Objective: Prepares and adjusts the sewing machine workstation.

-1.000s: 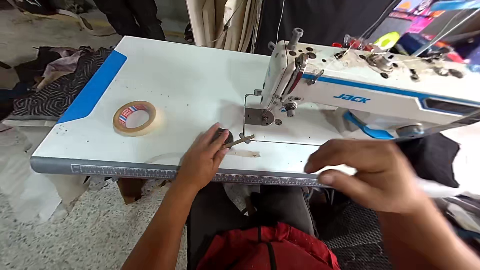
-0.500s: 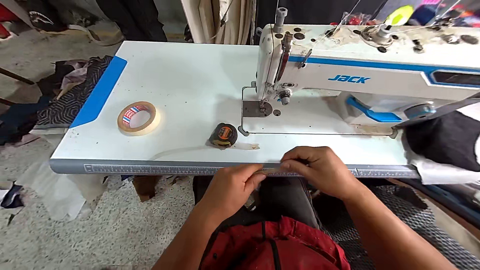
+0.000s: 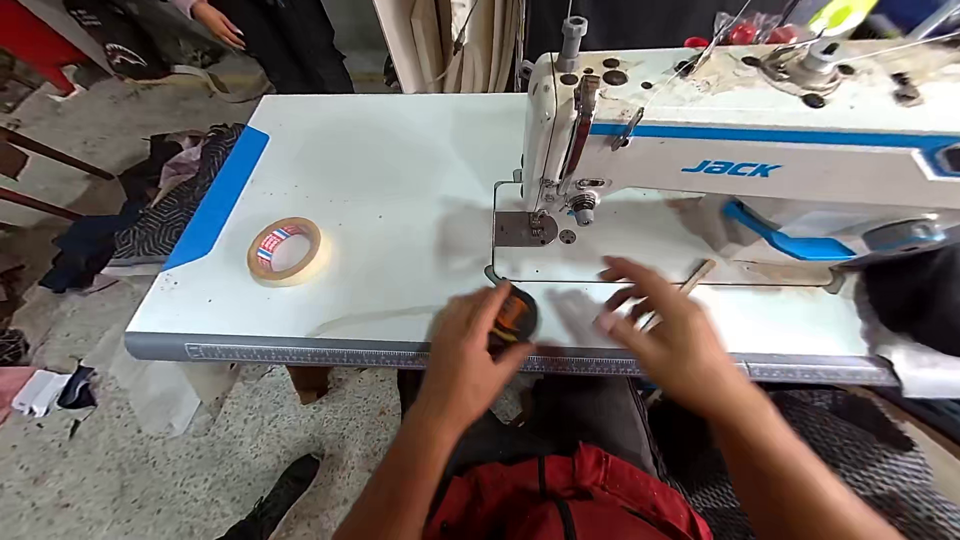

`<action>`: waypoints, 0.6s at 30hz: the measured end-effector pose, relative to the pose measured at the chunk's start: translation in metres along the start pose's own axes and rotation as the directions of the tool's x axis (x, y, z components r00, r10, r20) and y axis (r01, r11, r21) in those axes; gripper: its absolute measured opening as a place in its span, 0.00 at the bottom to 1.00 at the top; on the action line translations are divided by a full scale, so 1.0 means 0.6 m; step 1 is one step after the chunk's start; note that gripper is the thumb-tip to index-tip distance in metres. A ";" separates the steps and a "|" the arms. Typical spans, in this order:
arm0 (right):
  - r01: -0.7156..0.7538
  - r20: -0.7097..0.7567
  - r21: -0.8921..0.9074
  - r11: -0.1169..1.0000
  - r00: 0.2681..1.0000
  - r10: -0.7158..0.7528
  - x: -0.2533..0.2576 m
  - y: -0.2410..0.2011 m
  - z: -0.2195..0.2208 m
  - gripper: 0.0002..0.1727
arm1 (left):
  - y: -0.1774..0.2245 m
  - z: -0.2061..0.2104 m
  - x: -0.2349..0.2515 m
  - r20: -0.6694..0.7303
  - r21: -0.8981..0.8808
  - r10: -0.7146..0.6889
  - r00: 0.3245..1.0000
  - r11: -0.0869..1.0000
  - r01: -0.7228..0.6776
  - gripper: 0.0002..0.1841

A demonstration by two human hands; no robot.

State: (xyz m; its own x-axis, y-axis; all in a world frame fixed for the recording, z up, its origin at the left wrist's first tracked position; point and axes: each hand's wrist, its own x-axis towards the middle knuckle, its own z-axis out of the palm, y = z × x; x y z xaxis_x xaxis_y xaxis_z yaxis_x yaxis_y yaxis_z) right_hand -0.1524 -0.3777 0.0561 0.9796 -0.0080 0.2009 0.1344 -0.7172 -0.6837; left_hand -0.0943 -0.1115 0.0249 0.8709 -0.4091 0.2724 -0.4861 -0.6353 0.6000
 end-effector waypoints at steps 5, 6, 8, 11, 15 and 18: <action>-0.017 0.180 0.412 0.911 0.982 -0.063 0.005 -0.026 0.066 0.34 | 0.040 0.029 -0.033 0.037 -0.533 0.028 0.999 0.846 -0.004 0.36; -0.052 0.170 0.442 0.895 0.985 -0.027 0.009 -0.021 0.062 0.31 | 0.032 0.029 -0.030 0.048 -0.677 0.017 0.999 0.736 0.020 0.32; -0.114 0.195 0.457 0.882 0.981 0.026 0.011 -0.011 0.054 0.34 | 0.020 0.035 -0.021 0.053 -0.798 -0.061 0.997 0.597 0.079 0.18; -0.137 0.247 0.416 0.899 0.969 0.033 0.013 -0.008 0.050 0.40 | 0.016 0.042 -0.005 0.034 -0.785 -0.116 0.993 0.612 0.098 0.08; -0.115 0.232 0.405 0.907 0.972 0.020 0.016 -0.005 0.048 0.39 | 0.006 0.031 0.029 0.192 -0.714 0.056 0.980 0.693 0.100 0.11; -0.022 0.232 0.254 0.967 0.972 -0.039 0.037 0.005 0.031 0.37 | -0.008 0.018 0.079 0.254 -0.632 0.170 0.952 0.774 0.031 0.10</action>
State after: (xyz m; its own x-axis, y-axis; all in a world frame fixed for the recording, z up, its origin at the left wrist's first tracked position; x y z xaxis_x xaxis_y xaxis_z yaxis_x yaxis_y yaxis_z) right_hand -0.1274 -0.3670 0.0452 0.9816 0.1815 0.0591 0.1463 -0.5161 -0.8439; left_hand -0.0515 -0.1352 0.0270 0.7283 -0.6639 0.1697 -0.3035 -0.0904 0.9485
